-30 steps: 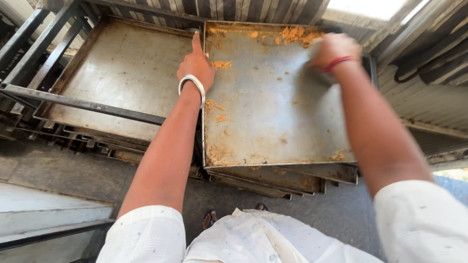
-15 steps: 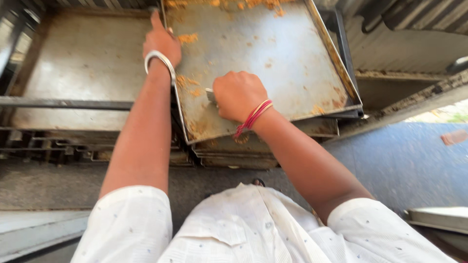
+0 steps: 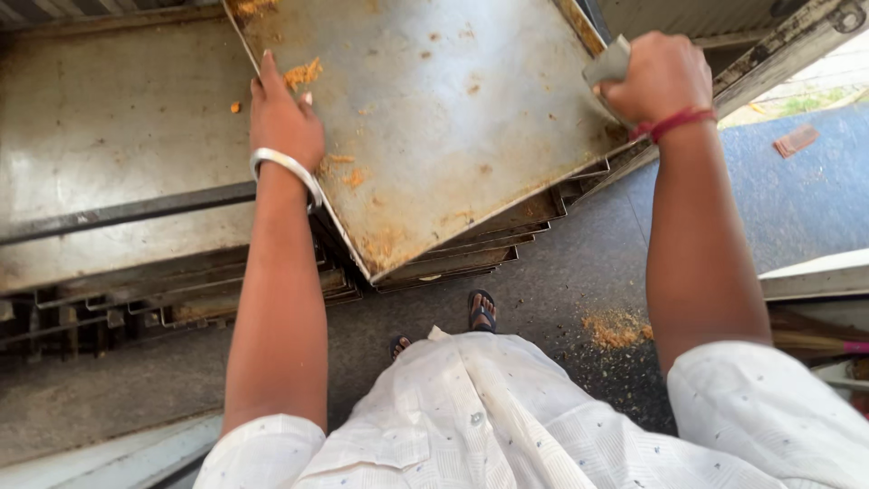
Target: The person scrapes crumbs and food residue from metal baking trays using a handheld metal scraper and stacks them.
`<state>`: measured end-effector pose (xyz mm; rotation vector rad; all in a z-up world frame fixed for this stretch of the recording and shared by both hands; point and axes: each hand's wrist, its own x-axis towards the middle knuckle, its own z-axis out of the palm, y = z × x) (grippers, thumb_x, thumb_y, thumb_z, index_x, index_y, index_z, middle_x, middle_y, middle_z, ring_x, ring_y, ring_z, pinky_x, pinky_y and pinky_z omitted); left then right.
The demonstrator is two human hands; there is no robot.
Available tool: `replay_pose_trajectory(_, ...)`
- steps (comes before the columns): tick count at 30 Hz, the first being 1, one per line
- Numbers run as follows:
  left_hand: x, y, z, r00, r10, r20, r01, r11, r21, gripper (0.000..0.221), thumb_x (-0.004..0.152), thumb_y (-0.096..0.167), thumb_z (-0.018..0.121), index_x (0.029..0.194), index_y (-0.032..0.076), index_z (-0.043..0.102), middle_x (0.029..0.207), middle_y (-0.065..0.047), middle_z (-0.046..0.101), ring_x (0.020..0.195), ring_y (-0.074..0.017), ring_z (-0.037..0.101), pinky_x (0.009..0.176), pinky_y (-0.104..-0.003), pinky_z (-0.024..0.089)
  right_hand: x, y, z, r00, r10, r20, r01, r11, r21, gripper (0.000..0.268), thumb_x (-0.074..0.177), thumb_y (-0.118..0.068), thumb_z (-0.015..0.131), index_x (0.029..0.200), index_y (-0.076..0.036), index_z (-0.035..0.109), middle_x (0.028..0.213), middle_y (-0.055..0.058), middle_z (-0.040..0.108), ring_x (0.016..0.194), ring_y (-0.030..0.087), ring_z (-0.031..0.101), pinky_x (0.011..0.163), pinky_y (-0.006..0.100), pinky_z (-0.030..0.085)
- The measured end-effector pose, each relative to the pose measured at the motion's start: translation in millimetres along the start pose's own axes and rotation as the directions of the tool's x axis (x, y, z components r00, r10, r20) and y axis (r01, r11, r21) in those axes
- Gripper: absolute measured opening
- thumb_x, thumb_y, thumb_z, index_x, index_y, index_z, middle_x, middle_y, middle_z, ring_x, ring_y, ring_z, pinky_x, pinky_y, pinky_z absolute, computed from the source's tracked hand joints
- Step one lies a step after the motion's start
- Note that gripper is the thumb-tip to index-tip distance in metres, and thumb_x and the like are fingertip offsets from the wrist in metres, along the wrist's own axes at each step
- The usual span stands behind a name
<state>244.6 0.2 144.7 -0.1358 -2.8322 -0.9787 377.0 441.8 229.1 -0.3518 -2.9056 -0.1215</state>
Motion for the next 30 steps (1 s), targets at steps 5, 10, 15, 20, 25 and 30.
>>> replay_pose_trajectory(5, -78.1, -5.7, -21.8, 0.977, 0.19, -0.097, -0.208, 0.95, -0.232, 0.082, 0.107, 0.037, 0.065, 0.164, 0.001, 0.019, 0.167, -0.032, 0.025, 0.156, -0.0475, 0.022, 0.126, -0.053, 0.019, -75.7, -21.3, -8.8, 0.985, 0.03, -0.171, -0.02, 0.998, 0.055, 0.031, 0.089, -0.041, 0.086, 0.09, -0.012, 0.076, 0.084, 0.015, 0.074, 0.081, 0.04, 0.068, 0.073, 0.051, 0.052)
replay_pose_trajectory(10, -187.2, 24.5, -12.8, 0.967, -0.056, -0.248, -0.153, 0.652, -0.743, 0.058, 0.109, 0.03, 0.061, 0.154, 0.001, 0.04, 0.156, -0.024, 0.047, 0.149, -0.0336, 0.047, 0.127, -0.046, 0.039, -136.2, -17.8, -16.8, 0.967, 0.202, -0.157, -0.156, 0.952, 0.264, 0.032, 0.093, -0.037, 0.085, 0.087, -0.009, 0.074, 0.081, 0.017, 0.071, 0.076, 0.04, 0.067, 0.076, 0.05, 0.051)
replay_pose_trajectory(15, -203.1, 20.0, 4.2, 0.997, -0.082, 0.009, 0.053, 0.553, -0.832, 0.063, 0.099, 0.027, 0.065, 0.149, 0.004, 0.036, 0.136, -0.012, 0.058, 0.122, -0.0201, 0.057, 0.105, -0.036, 0.045, -173.6, 25.3, 8.1, 0.918, 0.384, -0.097, -0.269, 0.783, 0.561, 0.028, 0.092, -0.029, 0.084, 0.107, -0.005, 0.079, 0.092, 0.018, 0.076, 0.081, 0.032, 0.075, 0.074, 0.042, 0.057)
replay_pose_trajectory(20, -208.6, 2.7, 55.4, 0.847, -0.113, 0.52, 0.53, 0.258, -0.808, 0.045, 0.093, 0.024, 0.068, 0.131, 0.002, 0.059, 0.12, -0.005, 0.068, 0.108, -0.0148, 0.064, 0.097, -0.034, 0.051, -237.4, 85.4, 76.0, 0.864, 0.493, 0.102, -0.462, 0.695, 0.551, 0.039, 0.087, -0.028, 0.086, 0.107, 0.004, 0.076, 0.093, 0.022, 0.076, 0.081, 0.029, 0.076, 0.072, 0.039, 0.059)
replay_pose_trajectory(25, -268.5, 40.4, 147.1, 0.922, 0.057, 0.384, 0.338, 0.369, -0.866, 0.037, 0.102, 0.029, 0.066, 0.123, -0.002, 0.066, 0.109, -0.002, 0.068, 0.098, -0.0103, 0.058, 0.089, -0.029, 0.048, -377.6, 148.5, 143.5, 0.746, 0.639, 0.188, -0.486, 0.329, 0.809, 0.035, 0.087, -0.021, 0.084, 0.11, 0.003, 0.076, 0.098, 0.012, 0.079, 0.084, 0.02, 0.073, 0.073, 0.036, 0.057)
replay_pose_trajectory(30, -350.2, 148.8, 230.0, 0.899, 0.115, 0.423, 0.289, 0.57, -0.769, 0.037, 0.104, 0.031, 0.064, 0.118, -0.003, 0.067, 0.098, -0.001, 0.066, 0.089, -0.0102, 0.055, 0.081, -0.028, 0.047, -553.0, 250.5, 178.1, 0.397, 0.818, 0.417, -0.21, -0.361, 0.909, 0.036, 0.091, -0.009, 0.078, 0.123, 0.001, 0.068, 0.114, 0.007, 0.073, 0.095, 0.019, 0.073, 0.084, 0.035, 0.06)
